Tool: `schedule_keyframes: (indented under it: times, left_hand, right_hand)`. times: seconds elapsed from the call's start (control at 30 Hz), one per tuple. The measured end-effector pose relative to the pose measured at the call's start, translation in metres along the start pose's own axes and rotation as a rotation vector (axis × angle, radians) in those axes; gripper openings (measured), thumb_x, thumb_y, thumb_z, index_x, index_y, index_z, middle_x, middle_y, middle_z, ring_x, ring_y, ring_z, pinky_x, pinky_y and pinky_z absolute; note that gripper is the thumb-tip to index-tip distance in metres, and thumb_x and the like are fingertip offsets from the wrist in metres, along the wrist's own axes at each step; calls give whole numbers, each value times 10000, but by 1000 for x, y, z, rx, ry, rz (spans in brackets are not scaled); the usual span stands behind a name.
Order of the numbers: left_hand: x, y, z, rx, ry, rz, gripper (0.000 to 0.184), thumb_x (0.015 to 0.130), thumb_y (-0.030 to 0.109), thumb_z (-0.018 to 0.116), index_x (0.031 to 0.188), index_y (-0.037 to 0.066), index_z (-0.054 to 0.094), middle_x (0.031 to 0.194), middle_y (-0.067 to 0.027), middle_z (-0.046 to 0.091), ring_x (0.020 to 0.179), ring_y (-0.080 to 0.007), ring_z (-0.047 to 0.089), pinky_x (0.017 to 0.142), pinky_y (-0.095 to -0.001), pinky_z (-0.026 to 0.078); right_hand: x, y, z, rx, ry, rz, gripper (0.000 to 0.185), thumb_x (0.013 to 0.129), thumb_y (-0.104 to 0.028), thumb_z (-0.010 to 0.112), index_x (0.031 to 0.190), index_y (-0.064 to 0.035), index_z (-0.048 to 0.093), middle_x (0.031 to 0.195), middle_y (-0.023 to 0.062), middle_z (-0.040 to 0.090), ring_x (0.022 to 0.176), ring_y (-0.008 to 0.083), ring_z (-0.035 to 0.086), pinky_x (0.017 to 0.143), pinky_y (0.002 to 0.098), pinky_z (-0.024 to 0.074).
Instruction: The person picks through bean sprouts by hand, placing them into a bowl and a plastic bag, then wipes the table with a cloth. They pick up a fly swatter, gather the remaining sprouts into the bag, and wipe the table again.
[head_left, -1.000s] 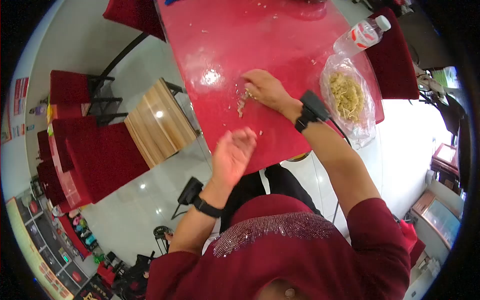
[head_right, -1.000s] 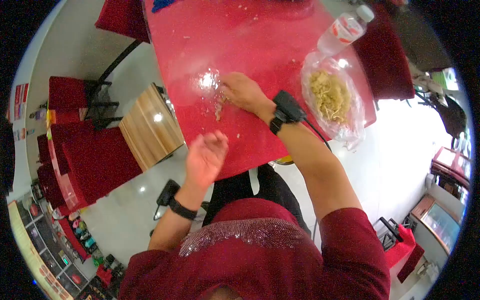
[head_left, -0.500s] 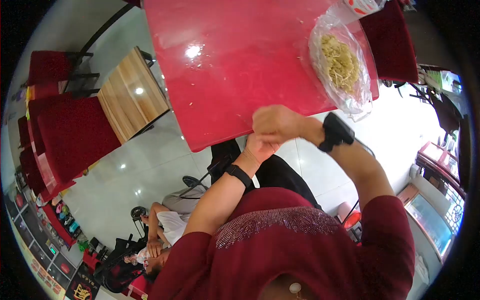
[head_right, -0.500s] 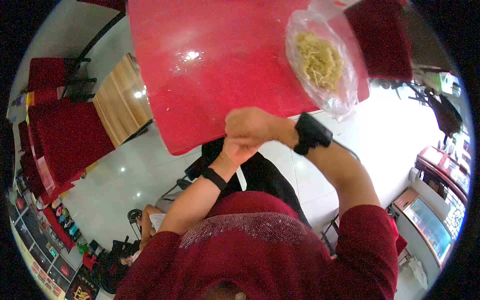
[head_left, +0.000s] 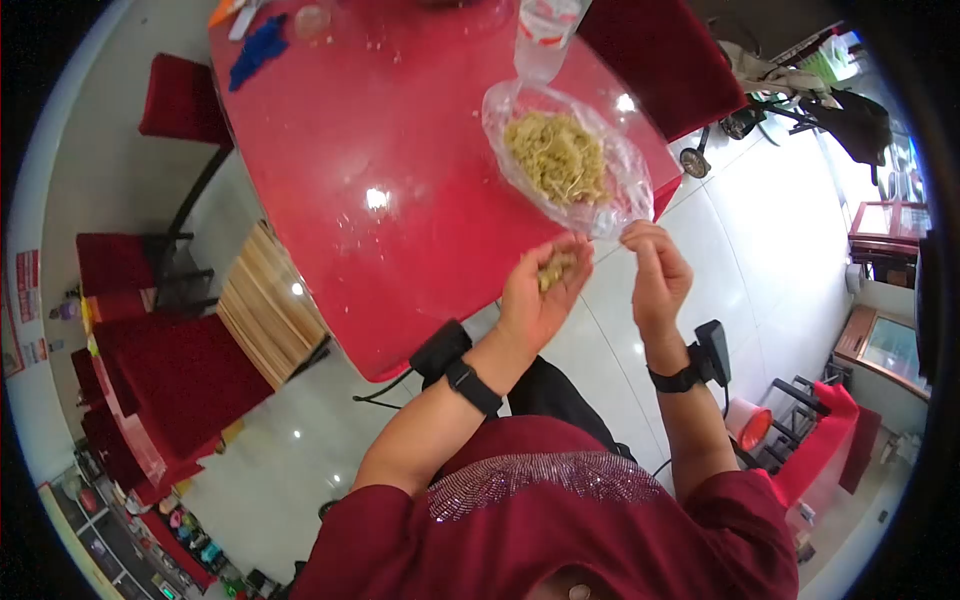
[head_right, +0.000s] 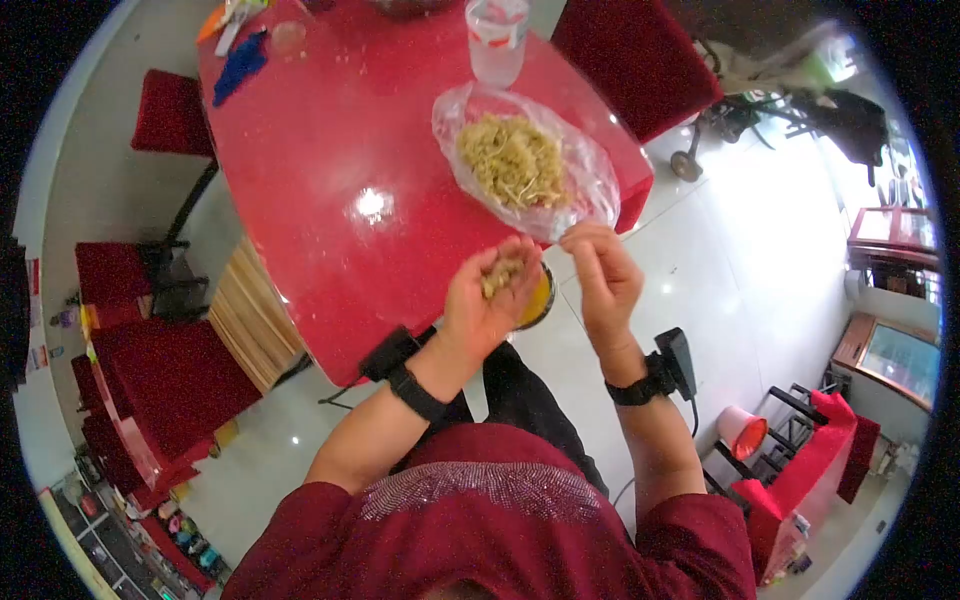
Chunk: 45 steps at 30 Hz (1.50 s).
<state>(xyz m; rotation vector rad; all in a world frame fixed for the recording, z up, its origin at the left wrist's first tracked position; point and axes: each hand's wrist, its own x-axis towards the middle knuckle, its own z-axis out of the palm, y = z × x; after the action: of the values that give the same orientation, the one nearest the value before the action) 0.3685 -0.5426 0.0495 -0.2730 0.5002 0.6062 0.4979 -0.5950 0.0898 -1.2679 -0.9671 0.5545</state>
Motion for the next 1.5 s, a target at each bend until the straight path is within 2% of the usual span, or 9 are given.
schedule_keyframes:
  times: [0.17,0.23,0.33,0.4,0.47,0.7,0.83,1.17,1.5]
  left_hand:
    - [51,22,84,413,-95,468,242,858,140,412,970,-51,510,973,-152,547,939,-254,526,842,-371,432]
    - [84,30,83,1540,-101,1061,258,831,202,446,904,-32,527,926,-190,540,924,-302,493,795,-421,392]
    - [103,37,83,2272,181,1302,278,808,243,468,882,-20,521,918,-216,532,936,-341,460,804,-462,351]
    - [90,38,82,2293,208,1808,299,783,248,486,928,-11,521,988,-232,516,965,-350,458,819,-454,350]
    - [55,49,109,2434,-103,952,337,783,219,456,1044,11,503,1061,-210,482,1022,-325,450,888,-400,338]
    - [85,148,96,2106,-285,1364,361,774,178,544,1076,-11,489,1075,-178,504,1026,-292,473,879,-366,374]
    - [55,282,110,1565,-162,915,368,838,217,535,1145,24,474,1083,-76,525,979,-165,493,839,-298,407]
    - [94,609,91,2155,401,1549,572,723,366,597,1129,-13,466,1100,-222,495,1039,-346,457,896,-393,353]
    - [161,682,110,2340,782,1268,769,666,540,594,1294,202,306,1339,-179,255,1234,-372,217,925,-614,191]
  right_hand:
    - [20,-16,-8,16,10,-98,104,823,7,462,785,35,554,837,100,558,827,170,509,753,269,392]
    - [22,-7,-4,34,33,-59,91,821,-23,486,804,29,559,838,99,569,817,164,520,739,261,400]
    - [29,21,-3,-296,34,15,109,807,-78,541,856,14,572,821,91,587,780,171,545,716,270,420]
    - [35,16,3,-260,87,3,113,815,-83,532,852,14,577,824,93,590,783,175,543,713,278,420]
    - [47,14,19,-159,3,-22,111,828,-78,506,856,8,571,837,73,577,797,135,523,713,236,403]
    - [76,18,42,-167,167,7,114,844,-73,468,866,-8,559,830,30,550,784,87,490,705,208,385]
    - [43,22,53,-264,65,156,87,839,-63,483,826,-5,545,754,20,517,716,74,461,644,194,366]
    - [-40,17,125,-354,218,343,86,859,-32,440,846,6,516,780,35,504,709,95,459,660,215,383]
    - [-77,9,168,-621,398,442,96,861,-44,433,826,10,504,734,58,491,652,111,451,599,228,377]
